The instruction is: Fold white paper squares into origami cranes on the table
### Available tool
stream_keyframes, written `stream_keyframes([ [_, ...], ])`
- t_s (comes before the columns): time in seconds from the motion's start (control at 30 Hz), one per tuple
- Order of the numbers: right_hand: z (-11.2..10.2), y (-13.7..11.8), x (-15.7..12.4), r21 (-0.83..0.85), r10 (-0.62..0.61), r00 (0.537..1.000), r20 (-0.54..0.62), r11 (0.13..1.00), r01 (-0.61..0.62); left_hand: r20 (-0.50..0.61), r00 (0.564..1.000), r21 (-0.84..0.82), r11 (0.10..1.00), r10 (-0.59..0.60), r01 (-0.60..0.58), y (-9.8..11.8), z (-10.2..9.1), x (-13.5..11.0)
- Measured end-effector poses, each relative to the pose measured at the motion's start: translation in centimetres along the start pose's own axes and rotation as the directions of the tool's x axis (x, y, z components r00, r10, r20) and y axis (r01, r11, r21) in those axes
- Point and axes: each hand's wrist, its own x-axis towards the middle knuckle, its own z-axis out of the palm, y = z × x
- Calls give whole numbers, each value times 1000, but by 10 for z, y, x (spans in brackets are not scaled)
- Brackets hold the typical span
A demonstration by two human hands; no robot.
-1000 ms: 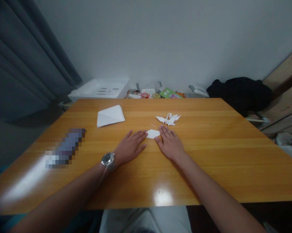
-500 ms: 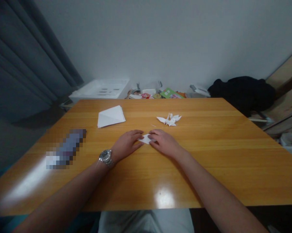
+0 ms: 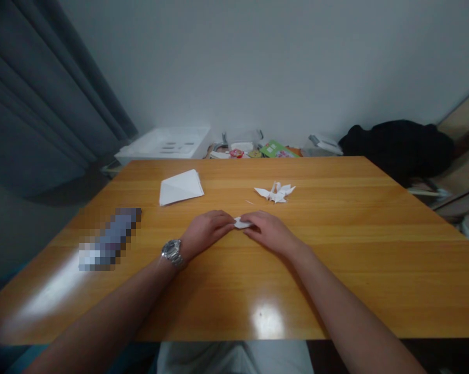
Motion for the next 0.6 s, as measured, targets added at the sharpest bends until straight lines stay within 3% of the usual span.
stream_keyframes([
  [0.2,-7,-6,2,137,89,994,-67,987,-79,-75,993,-59,994,-91,87,6,-4,1],
  [0.43,-3,-4,4,167,157,979,-131,977,-135,-147,977,-61,988,-152,144,4,1,2],
  [0.6,0,4,5,164,201,967,-156,971,-176,-149,986,-33,997,-77,73,2,-1,2],
])
